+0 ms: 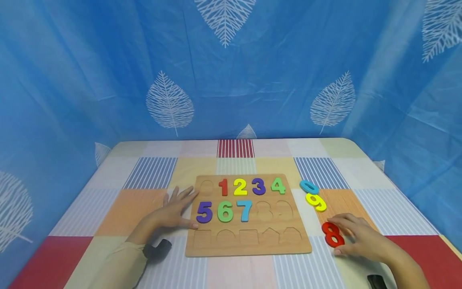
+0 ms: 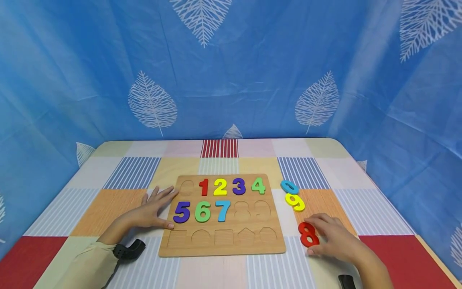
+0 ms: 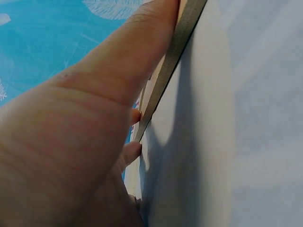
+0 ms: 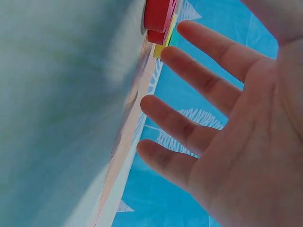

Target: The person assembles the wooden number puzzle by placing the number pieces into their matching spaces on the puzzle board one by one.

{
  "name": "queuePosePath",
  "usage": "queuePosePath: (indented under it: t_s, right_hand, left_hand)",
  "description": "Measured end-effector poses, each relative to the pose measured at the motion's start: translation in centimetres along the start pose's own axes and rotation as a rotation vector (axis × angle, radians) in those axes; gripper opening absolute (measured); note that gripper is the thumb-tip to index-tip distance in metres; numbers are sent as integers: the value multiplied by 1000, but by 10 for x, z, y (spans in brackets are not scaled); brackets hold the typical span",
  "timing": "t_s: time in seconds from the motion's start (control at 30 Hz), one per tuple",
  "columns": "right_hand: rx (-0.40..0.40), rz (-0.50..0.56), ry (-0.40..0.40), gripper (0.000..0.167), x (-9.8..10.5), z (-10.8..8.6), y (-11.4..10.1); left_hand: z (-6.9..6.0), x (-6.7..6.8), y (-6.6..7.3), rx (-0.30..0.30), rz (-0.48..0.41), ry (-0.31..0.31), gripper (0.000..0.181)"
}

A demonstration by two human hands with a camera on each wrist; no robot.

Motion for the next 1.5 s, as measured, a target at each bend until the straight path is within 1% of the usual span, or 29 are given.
queuePosePath:
  t_s: [0.13,0.23,0.33,0.5,0.67,0.8,0.93,1.07,1.17,1.23,1.3,1.5]
  right_hand:
    - [4,8,-31,74,-1,2,1]
    - [-12,23,-65,73,-3,4,3]
    - [-23,17,-79,73,-4,6,4]
    - [-16,-29,-80,70,-5,12,1]
    - [-26,-39,-98,68,-5,18,-3]
    - [-4,-58,-105,67,-2,23,-6]
    - [15,-83,-90,68,3,31,-11]
    - [83,-115,-45,66,12,44,-22]
    - [144,-128,1,61,19,58,-34]
    - [157,-125,13,60,22,67,-43]
    - [173,-121,22,60,24,78,-53]
    - [210,-103,15,60,24,104,-82]
  left_hand:
    - [0,0,-2,-3,-3,3,106]
    - [0,0,-3,-2,-1,0,106]
    - [0,0,-4,0,-4,-3,107]
    - [-1,1,-5,2,-9,-3,107]
    - [-1,0,-5,14,5,-6,107]
    - [0,0,-4,22,15,-5,106]
    - [1,1,-4,27,15,-11,107]
    - [1,3,-3,19,7,-15,106]
    - [1,3,-4,6,2,-16,106]
    - [1,2,-4,-2,-6,-18,106]
    - [2,2,-4,4,-7,-19,107]
    - [2,1,-3,13,-3,-17,107]
Point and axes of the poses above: each hand's wrist, its own z-axis towards the middle knuckle, its own x-axis out of the back of the hand, y = z × x, the point moved 4 cm from there along z, towards the middle knuckle, and after that the axes turned 7 degrees about x, right-handed, at the moved point
